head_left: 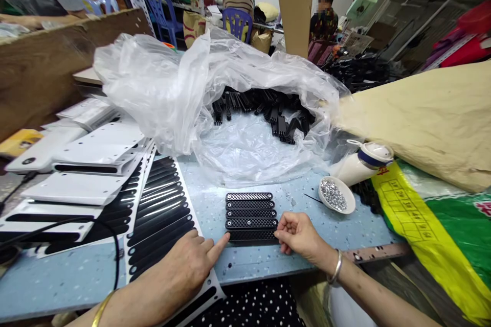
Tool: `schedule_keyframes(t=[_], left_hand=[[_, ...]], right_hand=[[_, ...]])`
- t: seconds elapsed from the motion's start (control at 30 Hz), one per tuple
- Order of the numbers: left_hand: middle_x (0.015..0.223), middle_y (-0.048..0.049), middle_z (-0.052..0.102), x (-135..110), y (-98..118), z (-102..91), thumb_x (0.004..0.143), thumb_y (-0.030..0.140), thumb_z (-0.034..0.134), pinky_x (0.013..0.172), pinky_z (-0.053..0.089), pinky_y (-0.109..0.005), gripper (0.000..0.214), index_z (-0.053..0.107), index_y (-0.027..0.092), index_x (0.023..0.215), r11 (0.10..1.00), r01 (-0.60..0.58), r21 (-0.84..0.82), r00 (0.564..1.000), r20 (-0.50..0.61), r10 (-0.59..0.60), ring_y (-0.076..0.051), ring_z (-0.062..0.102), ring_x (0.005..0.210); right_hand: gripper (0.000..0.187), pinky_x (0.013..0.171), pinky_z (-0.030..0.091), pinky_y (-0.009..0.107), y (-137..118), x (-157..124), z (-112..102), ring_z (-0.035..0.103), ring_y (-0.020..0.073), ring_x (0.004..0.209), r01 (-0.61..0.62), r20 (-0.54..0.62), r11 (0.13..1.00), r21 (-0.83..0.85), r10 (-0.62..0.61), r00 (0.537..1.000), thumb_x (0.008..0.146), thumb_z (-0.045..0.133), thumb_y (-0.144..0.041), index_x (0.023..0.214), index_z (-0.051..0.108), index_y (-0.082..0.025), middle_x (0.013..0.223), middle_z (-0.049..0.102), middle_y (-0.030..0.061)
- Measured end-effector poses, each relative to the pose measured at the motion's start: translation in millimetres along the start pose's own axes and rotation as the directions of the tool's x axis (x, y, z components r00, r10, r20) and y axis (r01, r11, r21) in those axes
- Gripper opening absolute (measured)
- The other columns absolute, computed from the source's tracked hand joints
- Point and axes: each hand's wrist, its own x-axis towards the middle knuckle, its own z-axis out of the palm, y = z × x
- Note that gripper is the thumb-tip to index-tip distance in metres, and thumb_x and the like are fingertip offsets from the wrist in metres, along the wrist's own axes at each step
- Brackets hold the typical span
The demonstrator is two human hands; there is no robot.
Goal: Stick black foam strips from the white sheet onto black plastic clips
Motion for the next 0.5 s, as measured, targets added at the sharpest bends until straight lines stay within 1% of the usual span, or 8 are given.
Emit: schedule_keyframes(t=[0.1,0.2,0.3,0.4,0.47,0.5], left_hand=[[0.082,-0.003,0.063,-1,-1,6.1,0.079,-0.001,0.05,0.067,0.041,-0.035,0.08,0.02,0.012,0.152,1.0,0.008,0.019,1.0,-0.002,-0.008,-0.019,0.056,0.065],[0.081,-0.0032,0.062,2,-1,3.4,0.083,0.002,0.05,0.068,0.04,-0.035,0.073,0.023,0.011,0.151,0.999,-0.006,0.053,1.0,0.004,0.005,-0.019,0.055,0.066],[0.082,-0.004,0.062,3,2,-10.5,0.088,0.004,0.047,0.07,0.04,-0.036,0.066,0.027,0.011,0.15,0.997,-0.004,0.075,1.0,-0.001,0.004,-0.02,0.055,0.067],[0.087,-0.0076,0.063,2,12,-28.3,0.09,0.006,0.045,0.076,0.04,-0.039,0.063,0.026,0.01,0.15,0.994,0.041,0.102,0.999,-0.008,-0.04,-0.022,0.056,0.076],[0.092,-0.0102,0.063,1,20,-33.6,0.09,0.006,0.044,0.081,0.04,-0.041,0.064,0.024,0.009,0.152,0.989,0.079,0.124,0.997,-0.01,-0.078,-0.024,0.056,0.082],[0.094,-0.011,0.063,1,23,-32.8,0.09,0.005,0.044,0.082,0.04,-0.042,0.065,0.025,0.009,0.152,0.986,0.093,0.139,0.996,-0.001,-0.094,-0.025,0.056,0.084]], right_hand=[[0.024,0.034,0.042,0.018,-2,-1,-2,0.061,0.0125,0.038,-0.012,0.01,1.0,0.013,0.011,1.0,0.06,0.069,-0.037,0.062,0.054,-0.018,0.046,0.058,-0.0043],[0.026,0.035,0.043,0.019,-3,-2,-3,0.062,0.0132,0.04,-0.012,0.016,1.0,0.028,0.012,1.0,0.06,0.07,-0.039,0.063,0.055,-0.018,0.047,0.059,-0.0036],[0.027,0.036,0.042,0.018,-3,-4,-2,0.061,0.0119,0.039,0.002,-0.003,0.999,0.035,-0.002,1.0,0.06,0.071,-0.039,0.062,0.055,-0.017,0.045,0.058,-0.0042],[0.026,0.038,0.043,0.018,-1,-6,-1,0.06,0.0112,0.04,0.027,-0.024,0.999,0.036,-0.026,0.999,0.061,0.072,-0.038,0.062,0.056,-0.017,0.045,0.057,-0.0048],[0.026,0.039,0.044,0.019,0,-6,-1,0.061,0.0116,0.041,0.044,-0.027,0.998,0.04,-0.043,0.999,0.062,0.073,-0.038,0.062,0.056,-0.017,0.045,0.057,-0.0048],[0.026,0.04,0.044,0.02,1,-6,-1,0.061,0.0119,0.041,0.051,-0.028,0.998,0.043,-0.05,0.998,0.063,0.073,-0.038,0.062,0.057,-0.018,0.044,0.057,-0.0047]])
